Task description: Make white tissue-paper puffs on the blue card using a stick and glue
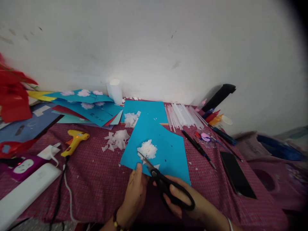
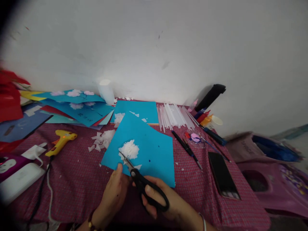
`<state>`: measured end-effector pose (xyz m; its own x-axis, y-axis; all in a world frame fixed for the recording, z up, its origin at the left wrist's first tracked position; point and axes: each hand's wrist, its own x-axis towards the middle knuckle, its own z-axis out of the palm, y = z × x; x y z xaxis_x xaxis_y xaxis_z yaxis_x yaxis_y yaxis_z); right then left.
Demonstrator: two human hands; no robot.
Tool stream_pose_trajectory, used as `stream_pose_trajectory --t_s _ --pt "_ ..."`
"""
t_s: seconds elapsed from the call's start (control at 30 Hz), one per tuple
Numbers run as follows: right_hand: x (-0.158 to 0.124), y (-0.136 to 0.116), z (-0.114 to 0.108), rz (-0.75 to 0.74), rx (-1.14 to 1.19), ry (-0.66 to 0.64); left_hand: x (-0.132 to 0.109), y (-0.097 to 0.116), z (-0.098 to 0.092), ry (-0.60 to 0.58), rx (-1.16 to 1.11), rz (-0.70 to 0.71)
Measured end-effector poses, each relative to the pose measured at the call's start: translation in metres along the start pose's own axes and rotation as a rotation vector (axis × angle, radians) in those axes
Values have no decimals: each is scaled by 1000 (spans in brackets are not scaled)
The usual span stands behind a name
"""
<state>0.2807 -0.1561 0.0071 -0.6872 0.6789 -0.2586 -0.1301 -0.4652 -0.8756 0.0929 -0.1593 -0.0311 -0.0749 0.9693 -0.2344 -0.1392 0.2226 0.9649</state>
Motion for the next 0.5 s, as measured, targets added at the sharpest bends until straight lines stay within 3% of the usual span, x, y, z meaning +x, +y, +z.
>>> stream_pose_trajectory --t_s 0.23,0.37,0.5 --pt "-7 -18 -7 18 -249 -186 19 30 -1 139 -440 -13" --pt "-20 -33 -25 -8 -408 -37 41 59 -18 165 -517 9" --pt "-22 -54 -44 -147 -631 148 70 96 -36 58 -491 85"
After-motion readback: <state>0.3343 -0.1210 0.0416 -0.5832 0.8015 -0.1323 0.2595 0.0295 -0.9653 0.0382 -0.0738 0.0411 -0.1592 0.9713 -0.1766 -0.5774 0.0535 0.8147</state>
